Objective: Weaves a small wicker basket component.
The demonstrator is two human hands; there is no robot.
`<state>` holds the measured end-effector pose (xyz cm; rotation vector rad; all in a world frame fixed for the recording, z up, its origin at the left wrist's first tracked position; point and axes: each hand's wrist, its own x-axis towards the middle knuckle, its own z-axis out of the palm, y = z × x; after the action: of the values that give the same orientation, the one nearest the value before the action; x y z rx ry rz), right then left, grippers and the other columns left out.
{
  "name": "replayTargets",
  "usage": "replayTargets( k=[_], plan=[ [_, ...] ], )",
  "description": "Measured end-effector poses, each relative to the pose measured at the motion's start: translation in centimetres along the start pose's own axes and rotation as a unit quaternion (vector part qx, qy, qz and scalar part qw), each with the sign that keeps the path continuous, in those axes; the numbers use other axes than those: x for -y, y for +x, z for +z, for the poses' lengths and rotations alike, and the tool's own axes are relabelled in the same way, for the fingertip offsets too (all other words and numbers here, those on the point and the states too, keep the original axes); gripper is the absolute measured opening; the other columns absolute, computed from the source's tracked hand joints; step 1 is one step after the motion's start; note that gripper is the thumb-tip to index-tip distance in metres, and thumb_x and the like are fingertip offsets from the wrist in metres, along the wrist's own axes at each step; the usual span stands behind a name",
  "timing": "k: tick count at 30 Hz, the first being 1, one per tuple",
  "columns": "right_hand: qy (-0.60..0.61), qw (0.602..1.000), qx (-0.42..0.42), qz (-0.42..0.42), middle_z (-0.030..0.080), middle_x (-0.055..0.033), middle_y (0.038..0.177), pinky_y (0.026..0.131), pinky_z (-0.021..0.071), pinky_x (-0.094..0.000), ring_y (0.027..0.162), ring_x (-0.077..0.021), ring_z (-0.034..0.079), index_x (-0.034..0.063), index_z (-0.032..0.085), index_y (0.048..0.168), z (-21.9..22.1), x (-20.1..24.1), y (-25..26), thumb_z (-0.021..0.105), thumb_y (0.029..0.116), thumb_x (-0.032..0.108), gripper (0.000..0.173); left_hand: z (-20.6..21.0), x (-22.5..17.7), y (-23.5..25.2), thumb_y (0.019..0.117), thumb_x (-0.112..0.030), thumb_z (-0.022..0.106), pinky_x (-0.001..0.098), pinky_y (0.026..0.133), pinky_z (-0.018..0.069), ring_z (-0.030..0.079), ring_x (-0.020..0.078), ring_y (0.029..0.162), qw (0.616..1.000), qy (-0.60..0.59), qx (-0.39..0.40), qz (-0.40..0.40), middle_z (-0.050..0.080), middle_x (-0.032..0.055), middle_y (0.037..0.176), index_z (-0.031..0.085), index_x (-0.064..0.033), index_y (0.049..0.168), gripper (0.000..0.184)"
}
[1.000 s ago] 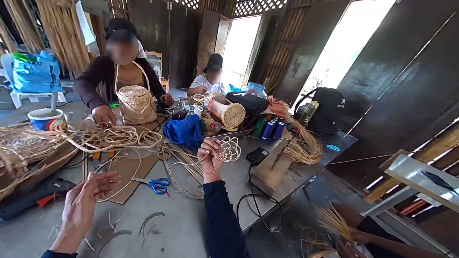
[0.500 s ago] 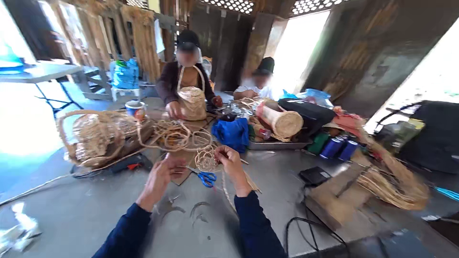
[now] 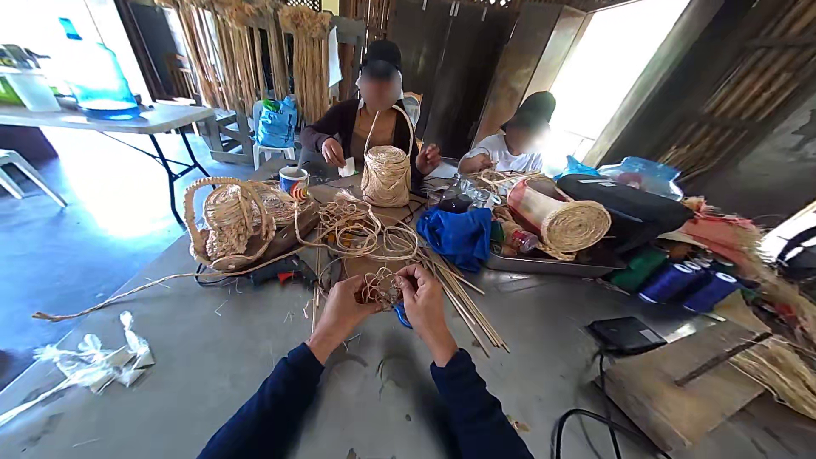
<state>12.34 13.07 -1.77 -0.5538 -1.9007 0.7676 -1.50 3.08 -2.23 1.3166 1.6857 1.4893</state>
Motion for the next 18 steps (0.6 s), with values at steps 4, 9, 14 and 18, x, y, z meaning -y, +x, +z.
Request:
replayTargets(
  k=[4,9,14,18],
  plan=[
    [-0.006,1.0,-0.017,0.013,0.069,-0.0117,0.088,0.075,0.0538,-0.0214,0.078,-0.0079,0.065,-0.0078,0.069,0.1,-0.2,0.0,0.1,0.06,0.095,-0.001,0.012,0.0,-0.4,-0.1,0.0825,-0.001,0.08,0.0315,0.092,0.0583,0.071,0.0134,0.098,0.998,0.061,0.011,0.011,0.073,0.0111,0.108,0.067,0.0017,0.119,0.039],
    [0.002,1.0,-0.006,0.004,0.068,-0.0108,0.088,0.074,0.0533,-0.0196,0.078,-0.0065,0.064,-0.0076,0.068,0.099,-0.2,-0.2,0.1,0.06,0.0945,-0.001,0.011,-0.1,-0.4,0.0,0.0779,-0.003,0.083,0.032,0.092,0.0577,0.07,0.013,0.098,0.999,0.042,0.024,0.005,0.072,0.0104,0.109,0.063,0.0018,0.124,0.051],
    [0.005,0.999,0.043,0.011,0.068,-0.0113,0.087,0.073,0.0526,-0.0198,0.076,-0.0069,0.063,-0.0083,0.068,0.098,-0.2,-0.1,-0.1,0.06,0.0948,-0.001,0.011,-1.0,-0.1,0.1,0.0866,-0.006,0.074,0.0303,0.093,0.0575,0.069,0.0132,0.104,0.995,-0.064,0.057,0.056,0.069,0.0119,0.119,0.055,0.0041,0.136,0.054],
    [0.007,0.995,0.087,0.04,0.068,-0.0105,0.085,0.068,0.0528,-0.0234,0.072,-0.0087,0.063,-0.008,0.067,0.101,0.2,0.3,-0.3,0.06,0.0957,0.001,0.013,-1.0,-0.3,0.1,0.1038,-0.011,0.055,0.0251,0.091,0.0561,0.069,0.0067,0.098,0.993,-0.004,-0.028,0.114,0.073,0.0087,0.11,0.071,0.0026,0.117,0.025]
  ],
)
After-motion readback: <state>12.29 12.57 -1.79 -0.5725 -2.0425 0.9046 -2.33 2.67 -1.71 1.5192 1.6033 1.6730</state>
